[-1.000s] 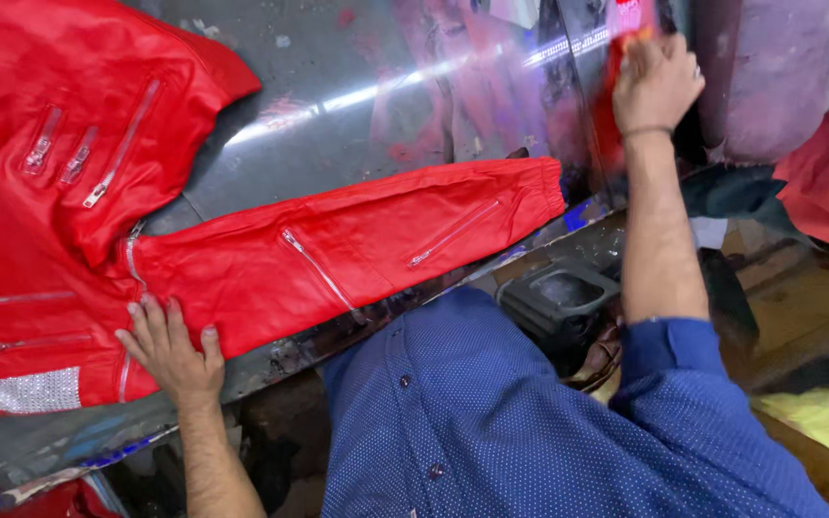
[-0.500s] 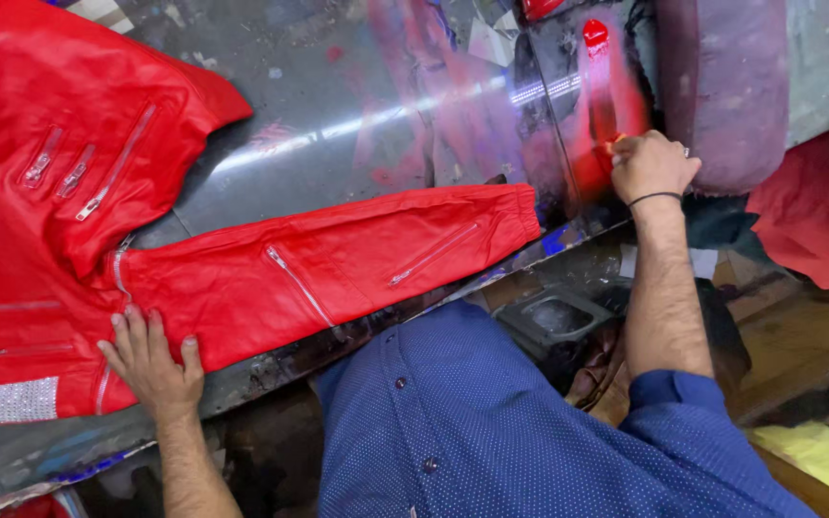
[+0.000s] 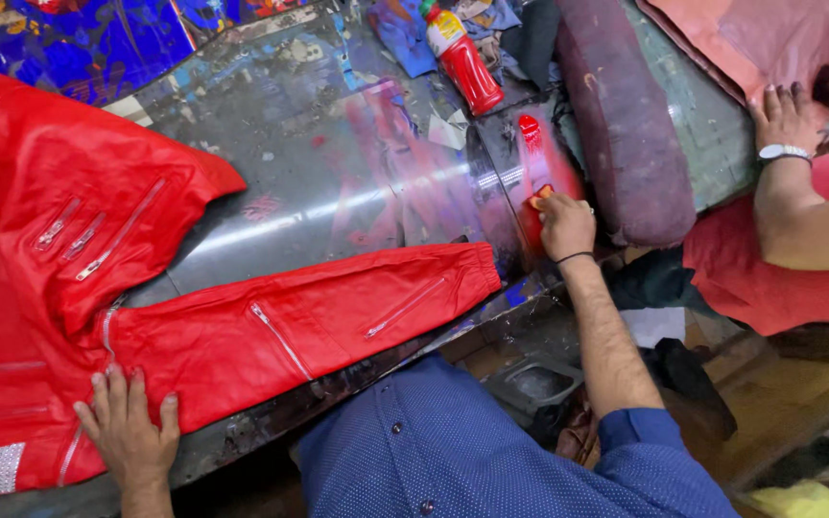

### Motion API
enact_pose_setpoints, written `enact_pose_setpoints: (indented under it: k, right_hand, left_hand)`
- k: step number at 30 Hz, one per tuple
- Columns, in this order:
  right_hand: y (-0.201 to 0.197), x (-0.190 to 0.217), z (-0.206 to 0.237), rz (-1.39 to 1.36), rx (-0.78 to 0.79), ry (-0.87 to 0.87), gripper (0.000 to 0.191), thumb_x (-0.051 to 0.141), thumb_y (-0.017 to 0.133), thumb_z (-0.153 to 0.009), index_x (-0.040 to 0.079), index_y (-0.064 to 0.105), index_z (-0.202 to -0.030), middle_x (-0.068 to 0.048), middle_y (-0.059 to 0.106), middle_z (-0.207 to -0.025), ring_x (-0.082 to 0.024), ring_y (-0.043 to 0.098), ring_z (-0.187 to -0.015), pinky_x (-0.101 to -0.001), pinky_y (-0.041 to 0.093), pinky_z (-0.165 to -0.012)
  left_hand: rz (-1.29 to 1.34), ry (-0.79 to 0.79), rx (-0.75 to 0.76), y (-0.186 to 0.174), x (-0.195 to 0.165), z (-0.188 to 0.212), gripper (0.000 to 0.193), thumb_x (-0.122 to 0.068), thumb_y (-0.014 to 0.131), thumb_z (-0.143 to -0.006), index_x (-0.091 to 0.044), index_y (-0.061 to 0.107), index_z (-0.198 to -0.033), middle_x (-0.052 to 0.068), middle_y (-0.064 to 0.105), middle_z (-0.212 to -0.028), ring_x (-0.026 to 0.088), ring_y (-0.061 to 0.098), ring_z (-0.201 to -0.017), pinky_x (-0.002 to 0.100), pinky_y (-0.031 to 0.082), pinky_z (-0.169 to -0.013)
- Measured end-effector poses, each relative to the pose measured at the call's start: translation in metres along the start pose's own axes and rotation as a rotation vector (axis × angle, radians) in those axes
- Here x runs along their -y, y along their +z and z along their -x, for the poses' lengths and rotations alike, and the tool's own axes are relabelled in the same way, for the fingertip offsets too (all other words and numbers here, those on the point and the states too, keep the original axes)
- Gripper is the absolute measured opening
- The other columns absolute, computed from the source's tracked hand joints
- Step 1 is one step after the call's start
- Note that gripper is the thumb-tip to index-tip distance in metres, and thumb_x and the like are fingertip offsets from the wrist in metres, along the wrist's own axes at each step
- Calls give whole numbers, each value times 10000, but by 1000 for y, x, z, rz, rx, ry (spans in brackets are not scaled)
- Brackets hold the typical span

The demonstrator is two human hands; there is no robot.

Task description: The person wipes the surface of a red leather jacket with a sponge, moving along the sleeve and body. The person repositions the jacket to access different areas and continues wiping with the sponge.

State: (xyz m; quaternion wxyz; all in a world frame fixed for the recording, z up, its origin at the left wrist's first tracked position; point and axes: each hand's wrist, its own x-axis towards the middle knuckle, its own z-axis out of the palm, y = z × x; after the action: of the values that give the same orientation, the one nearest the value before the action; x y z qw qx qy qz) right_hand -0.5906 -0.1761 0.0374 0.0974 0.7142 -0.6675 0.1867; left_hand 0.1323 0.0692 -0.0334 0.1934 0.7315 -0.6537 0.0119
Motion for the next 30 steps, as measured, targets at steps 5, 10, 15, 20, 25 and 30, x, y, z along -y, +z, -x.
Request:
enact_pose_setpoints:
  k: [5, 10, 15, 20, 25, 30]
  right_hand:
    - [1, 11, 10, -3, 106, 152, 125, 172, 768, -848, 194, 797, -968, -62, 756, -1004, -354, 674, -888, -503, 496, -755]
    - [-23, 19, 26, -176, 176, 370, 154, 187, 764, -911, 155, 786, -1061, -124, 748, -1051, -351, 702, -993, -457, 539, -868]
    - [-28, 94, 72, -1224, -204, 318, 333, 58, 661, -1017, 60, 583, -1341, -128, 656, -1346, -212, 630, -1259, -372, 480, -1113]
    - [-16, 198, 142, -1934, -60, 488, 492, 73, 630, -1048, 100, 417, -1490, -115, 568, -1478, -231, 541, -1395, -400, 429, -1199]
    - [-6, 292, 177, -2198, -21, 558, 584, 168, 702, -999, 183, 370, -1478, -91, 551, -1472, -266, 576, -1345, -483, 499, -1107]
    - [14, 354, 171, -2240, -85, 554, 563, 256, 714, -1038, 176, 387, -1490, -68, 577, -1413, -273, 618, -1202, -494, 554, -975]
  left_hand:
    - [8, 10, -7, 1, -1, -2, 608, -440, 575, -1031, -11, 560, -1462, 201, 456, -1632, 407, 353, -1571, 638, 149, -1308]
    - [30, 7, 20, -3, -5, -3, 604, -429, 559, -1026, -12, 558, -1464, 215, 422, -1651, 403, 322, -1578, 667, 133, -1335]
    - [54, 6, 37, -8, -7, -5, 618, -382, 535, -1006, -29, 554, -1513, 226, 395, -1703, 422, 294, -1617, 668, 112, -1322]
    - [105, 50, 61, -11, -4, -6, 634, -397, 506, -1024, -5, 515, -1522, 243, 362, -1688, 445, 249, -1600, 682, 80, -1279]
    - [91, 66, 123, -15, 1, -8, 670, -419, 527, -1025, -1, 473, -1546, 232, 303, -1699, 445, 194, -1593, 700, 53, -1256]
    - [128, 175, 158, -28, 0, -13, 641, -370, 618, -1006, -26, 491, -1531, 241, 240, -1695, 450, 153, -1583, 719, 42, -1231]
